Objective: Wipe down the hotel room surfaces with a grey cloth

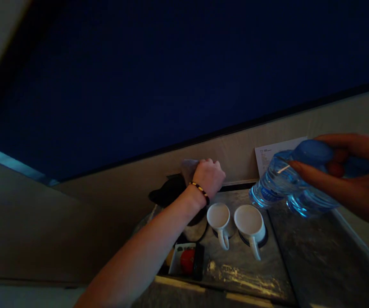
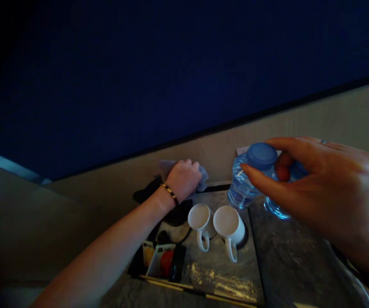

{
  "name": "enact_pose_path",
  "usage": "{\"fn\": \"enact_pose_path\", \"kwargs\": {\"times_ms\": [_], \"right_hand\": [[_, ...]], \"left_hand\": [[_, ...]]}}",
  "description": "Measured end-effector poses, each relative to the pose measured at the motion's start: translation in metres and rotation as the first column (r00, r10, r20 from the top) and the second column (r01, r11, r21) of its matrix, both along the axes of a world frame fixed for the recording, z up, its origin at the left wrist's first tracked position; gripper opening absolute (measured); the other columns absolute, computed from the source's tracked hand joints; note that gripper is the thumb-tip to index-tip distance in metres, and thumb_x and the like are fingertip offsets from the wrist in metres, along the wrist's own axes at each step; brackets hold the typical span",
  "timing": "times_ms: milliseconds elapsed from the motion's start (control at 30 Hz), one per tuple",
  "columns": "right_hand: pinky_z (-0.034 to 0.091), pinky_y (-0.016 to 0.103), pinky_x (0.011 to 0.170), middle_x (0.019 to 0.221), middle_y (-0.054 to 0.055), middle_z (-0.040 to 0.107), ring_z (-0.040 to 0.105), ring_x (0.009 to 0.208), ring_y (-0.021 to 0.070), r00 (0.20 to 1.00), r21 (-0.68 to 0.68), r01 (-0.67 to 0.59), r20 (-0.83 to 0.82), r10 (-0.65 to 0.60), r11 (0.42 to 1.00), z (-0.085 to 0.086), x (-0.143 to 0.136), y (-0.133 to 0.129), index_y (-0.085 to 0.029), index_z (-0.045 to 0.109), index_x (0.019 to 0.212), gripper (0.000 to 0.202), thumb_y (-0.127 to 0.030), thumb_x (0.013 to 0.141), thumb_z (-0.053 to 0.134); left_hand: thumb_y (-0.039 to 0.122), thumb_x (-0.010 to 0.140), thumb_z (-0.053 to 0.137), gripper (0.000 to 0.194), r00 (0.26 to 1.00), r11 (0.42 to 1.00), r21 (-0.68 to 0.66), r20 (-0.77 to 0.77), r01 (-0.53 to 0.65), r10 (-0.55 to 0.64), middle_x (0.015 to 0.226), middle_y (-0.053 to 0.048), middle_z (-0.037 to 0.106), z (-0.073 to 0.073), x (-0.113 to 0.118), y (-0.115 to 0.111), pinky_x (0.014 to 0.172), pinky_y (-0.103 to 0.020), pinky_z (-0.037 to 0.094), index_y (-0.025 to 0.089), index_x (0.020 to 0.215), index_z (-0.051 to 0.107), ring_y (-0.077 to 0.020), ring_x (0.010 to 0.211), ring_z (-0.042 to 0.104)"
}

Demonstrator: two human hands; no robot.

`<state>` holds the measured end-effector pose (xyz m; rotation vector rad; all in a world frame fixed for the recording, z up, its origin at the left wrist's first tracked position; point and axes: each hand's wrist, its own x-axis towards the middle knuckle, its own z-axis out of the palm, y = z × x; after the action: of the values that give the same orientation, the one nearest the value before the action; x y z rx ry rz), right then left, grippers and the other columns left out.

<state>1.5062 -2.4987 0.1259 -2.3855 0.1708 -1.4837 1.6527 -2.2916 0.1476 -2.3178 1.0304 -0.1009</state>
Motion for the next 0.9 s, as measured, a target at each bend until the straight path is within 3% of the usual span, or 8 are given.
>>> {"fn": "enact_pose_path", "kwargs": {"times_ms": [100,200,300,400,567,633,733,900], "right_hand": [[0.033,0.029,0.05,0.056,-0.004,0.054,0.052,0.05,0.0126,0.991,-0.085,-0.059,0.112,0.068,0.995,0.023,0.02,0.019,-0.021,0.069,0.089,0.05,-0.068,0.088,0.051],[0.033,0.028,0.049,0.058,-0.002,0.057,0.054,0.05,0.0137,0.979,0.017,-0.157,0.134,0.154,0.987,0.03,0.051,0.039,-0.02,0.07,0.086,0.049,-0.066,0.086,0.052],[0.036,0.028,0.051,0.059,-0.001,0.059,0.056,0.053,0.0154,0.963,0.16,-0.271,0.048,0.267,0.949,0.021,0.086,0.06,-0.02,0.07,0.087,0.039,-0.057,0.081,0.061],[0.035,0.028,0.052,0.06,-0.002,0.06,0.057,0.055,0.016,0.942,0.189,-0.316,-0.056,0.332,0.93,0.001,0.114,0.077,-0.019,0.07,0.089,0.034,-0.051,0.077,0.065],[0.035,0.029,0.053,0.063,-0.001,0.06,0.057,0.057,0.0162,0.922,0.147,-0.333,-0.154,0.354,0.931,-0.033,0.14,0.09,-0.018,0.069,0.09,0.039,-0.054,0.077,0.061],[0.034,0.029,0.052,0.063,-0.001,0.061,0.057,0.057,0.0173,0.926,0.121,-0.316,-0.177,0.333,0.941,-0.042,0.145,0.09,-0.017,0.069,0.091,0.043,-0.057,0.078,0.058],[0.032,0.029,0.05,0.062,0.001,0.06,0.057,0.056,0.0187,0.927,0.115,-0.278,-0.228,0.297,0.954,-0.053,0.149,0.089,-0.016,0.069,0.093,0.049,-0.061,0.08,0.053],[0.033,0.029,0.052,0.067,0.003,0.061,0.059,0.064,0.0216,0.925,-0.015,-0.24,-0.306,0.224,0.971,-0.059,0.147,0.091,-0.017,0.068,0.097,0.045,-0.058,0.083,0.055]], "left_hand": [[0.014,0.089,0.043,0.025,0.986,0.995,-0.031,0.131,-0.099,0.102,0.098,-0.011,0.062,0.057,-0.041,0.037,0.076,-0.038,0.046,0.015,0.09,0.068,-0.0265,0.092,0.057],[0.011,0.085,0.041,0.035,0.968,0.985,-0.086,0.191,-0.148,0.162,0.1,-0.005,0.062,0.085,-0.076,0.095,0.079,-0.037,0.047,0.025,0.103,0.068,-0.0221,0.091,0.057],[0.006,0.076,0.04,0.052,0.971,0.977,-0.132,0.146,-0.17,0.189,0.104,-0.002,0.064,0.08,-0.105,0.154,0.073,-0.033,0.051,0.036,0.111,0.065,-0.0189,0.086,0.061],[0.005,0.073,0.038,0.061,0.966,0.956,-0.171,0.053,-0.239,0.251,0.107,0.001,0.066,0.059,-0.132,0.204,0.068,-0.028,0.053,0.044,0.113,0.063,-0.016,0.081,0.064],[0.01,0.076,0.035,0.061,0.944,0.907,-0.29,0.035,-0.305,0.329,0.109,0.003,0.067,0.033,-0.159,0.258,0.066,-0.025,0.055,0.047,0.117,0.059,-0.0164,0.082,0.066],[0.013,0.076,0.033,0.062,0.922,0.879,-0.317,0.032,-0.358,0.387,0.107,0.004,0.066,0.031,-0.161,0.259,0.065,-0.028,0.056,0.048,0.121,0.055,-0.0167,0.078,0.065],[0.011,0.076,0.037,0.06,0.908,0.894,-0.263,0.116,-0.362,0.402,0.111,0.001,0.065,0.028,-0.151,0.229,0.072,-0.033,0.056,0.042,0.124,0.055,-0.0182,0.082,0.064],[0.014,0.088,0.044,0.032,0.979,0.99,-0.105,0.172,-0.095,0.112,0.106,-0.009,0.062,-0.002,-0.094,0.136,0.075,-0.036,0.052,0.02,0.113,0.061,-0.0232,0.092,0.058]]}}
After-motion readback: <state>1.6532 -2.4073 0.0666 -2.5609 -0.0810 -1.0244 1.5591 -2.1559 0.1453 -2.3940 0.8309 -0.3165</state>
